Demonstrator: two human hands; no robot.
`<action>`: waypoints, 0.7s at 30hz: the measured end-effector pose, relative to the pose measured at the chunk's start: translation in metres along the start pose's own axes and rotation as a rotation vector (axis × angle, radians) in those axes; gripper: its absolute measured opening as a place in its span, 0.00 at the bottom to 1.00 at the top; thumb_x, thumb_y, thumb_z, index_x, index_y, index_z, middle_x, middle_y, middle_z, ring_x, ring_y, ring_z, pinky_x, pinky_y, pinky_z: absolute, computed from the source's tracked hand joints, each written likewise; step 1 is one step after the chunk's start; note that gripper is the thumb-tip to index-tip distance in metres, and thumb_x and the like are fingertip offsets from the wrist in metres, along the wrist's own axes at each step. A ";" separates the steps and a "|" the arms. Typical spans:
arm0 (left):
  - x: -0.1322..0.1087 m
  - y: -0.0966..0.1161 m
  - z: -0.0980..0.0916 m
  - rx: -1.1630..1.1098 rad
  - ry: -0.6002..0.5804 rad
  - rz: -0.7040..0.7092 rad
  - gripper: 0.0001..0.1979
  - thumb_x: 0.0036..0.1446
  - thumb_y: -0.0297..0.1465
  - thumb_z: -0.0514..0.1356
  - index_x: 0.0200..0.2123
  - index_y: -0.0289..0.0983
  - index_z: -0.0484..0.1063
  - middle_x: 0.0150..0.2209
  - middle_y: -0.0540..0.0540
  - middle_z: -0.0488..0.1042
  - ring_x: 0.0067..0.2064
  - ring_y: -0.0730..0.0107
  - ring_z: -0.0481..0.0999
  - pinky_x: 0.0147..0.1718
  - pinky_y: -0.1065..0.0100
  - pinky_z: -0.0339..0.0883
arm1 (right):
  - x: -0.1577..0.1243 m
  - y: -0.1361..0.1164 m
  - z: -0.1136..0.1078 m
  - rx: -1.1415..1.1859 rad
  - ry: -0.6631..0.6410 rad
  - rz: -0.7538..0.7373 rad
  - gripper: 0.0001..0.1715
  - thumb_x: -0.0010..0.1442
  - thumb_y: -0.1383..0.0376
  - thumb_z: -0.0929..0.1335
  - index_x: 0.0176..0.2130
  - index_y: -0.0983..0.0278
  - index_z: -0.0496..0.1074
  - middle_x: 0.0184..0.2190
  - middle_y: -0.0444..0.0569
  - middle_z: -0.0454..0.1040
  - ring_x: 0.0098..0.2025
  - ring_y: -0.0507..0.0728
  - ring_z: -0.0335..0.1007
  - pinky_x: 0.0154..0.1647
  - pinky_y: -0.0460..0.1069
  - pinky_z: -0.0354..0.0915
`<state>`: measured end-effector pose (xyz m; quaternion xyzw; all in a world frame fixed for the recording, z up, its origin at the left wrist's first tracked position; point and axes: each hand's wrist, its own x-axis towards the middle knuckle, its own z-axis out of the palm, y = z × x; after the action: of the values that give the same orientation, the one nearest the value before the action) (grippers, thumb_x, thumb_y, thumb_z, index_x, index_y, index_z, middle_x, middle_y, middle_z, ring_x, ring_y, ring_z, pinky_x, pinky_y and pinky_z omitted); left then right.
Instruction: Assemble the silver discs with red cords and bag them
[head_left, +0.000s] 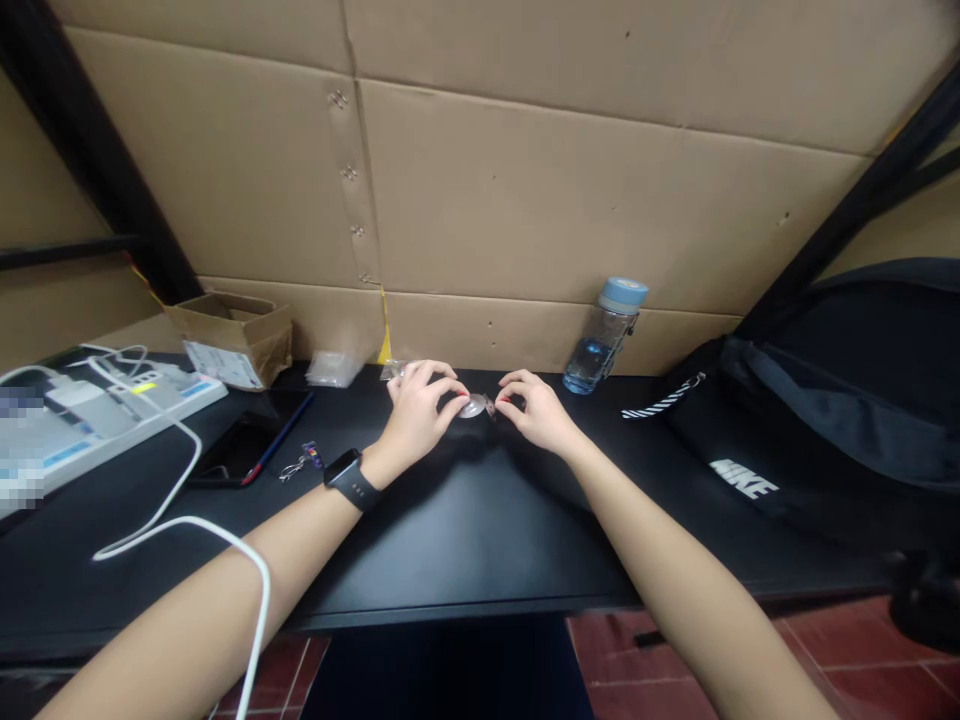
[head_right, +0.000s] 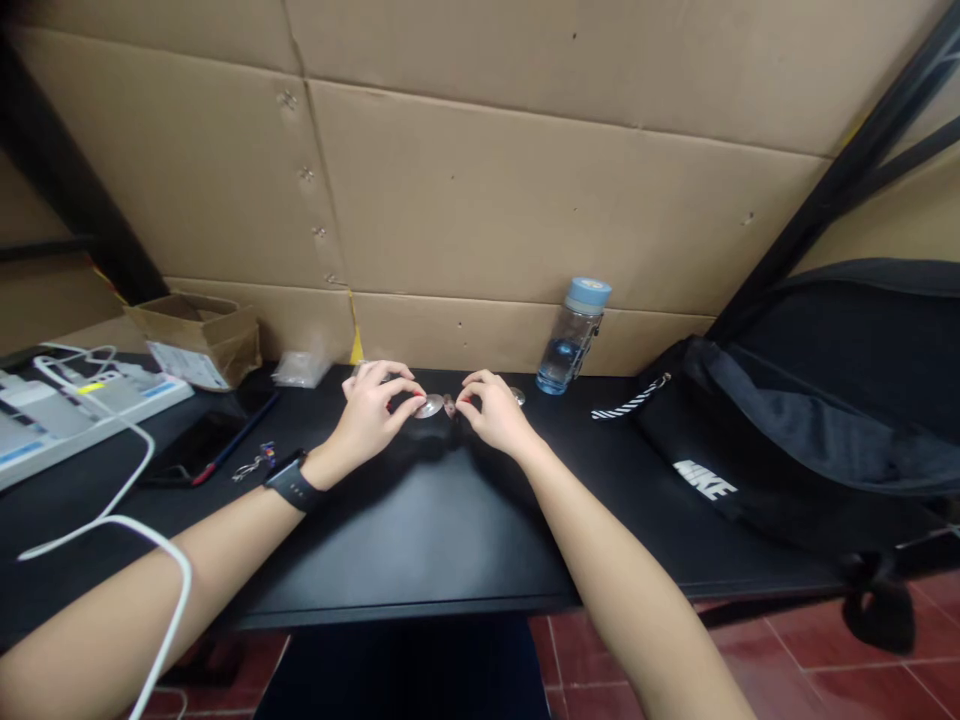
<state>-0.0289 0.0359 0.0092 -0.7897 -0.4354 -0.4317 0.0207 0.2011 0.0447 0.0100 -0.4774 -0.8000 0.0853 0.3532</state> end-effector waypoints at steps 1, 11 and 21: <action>0.000 0.001 0.000 -0.019 0.024 -0.022 0.05 0.63 0.36 0.63 0.37 0.44 0.79 0.48 0.46 0.74 0.54 0.56 0.68 0.52 0.53 0.55 | 0.001 -0.001 0.001 0.084 0.012 0.033 0.06 0.61 0.65 0.70 0.33 0.62 0.78 0.48 0.52 0.74 0.46 0.59 0.72 0.45 0.54 0.68; -0.001 0.002 0.002 -0.174 0.057 -0.119 0.05 0.62 0.35 0.63 0.37 0.44 0.79 0.47 0.46 0.73 0.53 0.59 0.71 0.54 0.55 0.60 | -0.001 -0.018 0.018 0.718 -0.009 0.230 0.14 0.57 0.55 0.73 0.36 0.63 0.76 0.42 0.51 0.80 0.42 0.57 0.76 0.43 0.51 0.69; -0.002 -0.006 0.009 -0.177 -0.005 -0.112 0.05 0.61 0.38 0.65 0.36 0.46 0.81 0.46 0.48 0.73 0.52 0.60 0.70 0.55 0.55 0.59 | -0.003 -0.024 0.017 0.776 -0.109 0.309 0.16 0.57 0.54 0.73 0.35 0.64 0.74 0.41 0.51 0.81 0.41 0.56 0.77 0.36 0.48 0.68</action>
<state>-0.0277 0.0420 -0.0006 -0.7642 -0.4389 -0.4668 -0.0744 0.1745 0.0329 0.0072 -0.4180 -0.6451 0.4575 0.4470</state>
